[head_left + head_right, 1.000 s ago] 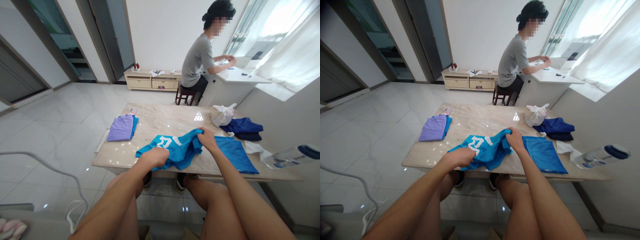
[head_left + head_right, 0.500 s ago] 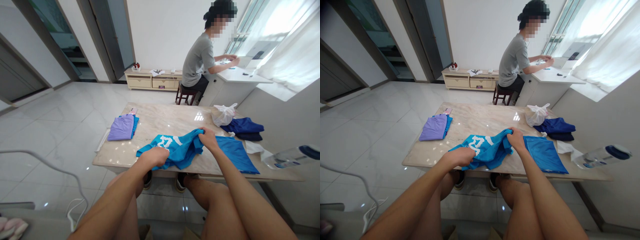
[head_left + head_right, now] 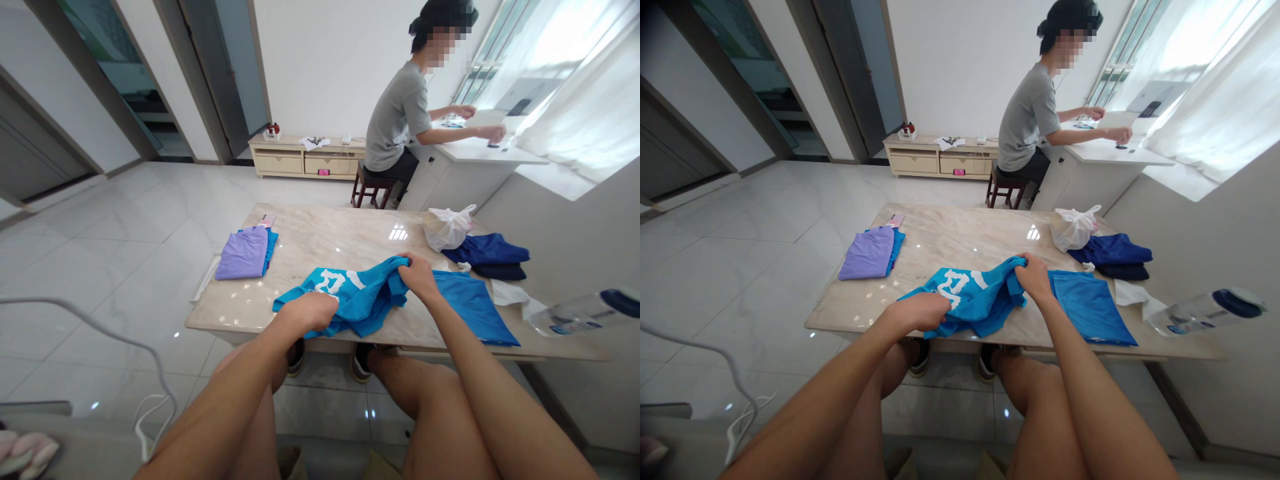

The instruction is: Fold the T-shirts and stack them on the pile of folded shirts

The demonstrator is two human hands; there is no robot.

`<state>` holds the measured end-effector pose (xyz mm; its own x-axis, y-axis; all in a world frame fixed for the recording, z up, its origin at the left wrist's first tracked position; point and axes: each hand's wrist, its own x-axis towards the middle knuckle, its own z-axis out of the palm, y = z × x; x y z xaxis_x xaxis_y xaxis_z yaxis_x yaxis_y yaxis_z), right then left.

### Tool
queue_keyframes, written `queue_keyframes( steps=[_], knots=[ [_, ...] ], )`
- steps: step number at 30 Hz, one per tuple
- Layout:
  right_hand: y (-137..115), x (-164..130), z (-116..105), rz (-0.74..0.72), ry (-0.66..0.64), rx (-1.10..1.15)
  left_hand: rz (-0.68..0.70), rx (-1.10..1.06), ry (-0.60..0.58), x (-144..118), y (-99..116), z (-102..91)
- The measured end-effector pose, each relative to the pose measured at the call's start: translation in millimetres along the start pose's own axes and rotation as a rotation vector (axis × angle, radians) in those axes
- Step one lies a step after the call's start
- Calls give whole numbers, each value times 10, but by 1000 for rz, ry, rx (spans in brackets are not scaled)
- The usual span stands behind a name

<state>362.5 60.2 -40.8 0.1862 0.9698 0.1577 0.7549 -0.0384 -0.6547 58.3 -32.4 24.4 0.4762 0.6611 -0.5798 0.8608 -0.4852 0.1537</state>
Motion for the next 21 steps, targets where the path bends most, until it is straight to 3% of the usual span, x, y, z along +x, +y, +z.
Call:
queue_keyframes(
  steps=[21],
  knots=[
    [13,-1,-19,-3,-14,-23,2,30,0,-53,27,-37]
  ],
)
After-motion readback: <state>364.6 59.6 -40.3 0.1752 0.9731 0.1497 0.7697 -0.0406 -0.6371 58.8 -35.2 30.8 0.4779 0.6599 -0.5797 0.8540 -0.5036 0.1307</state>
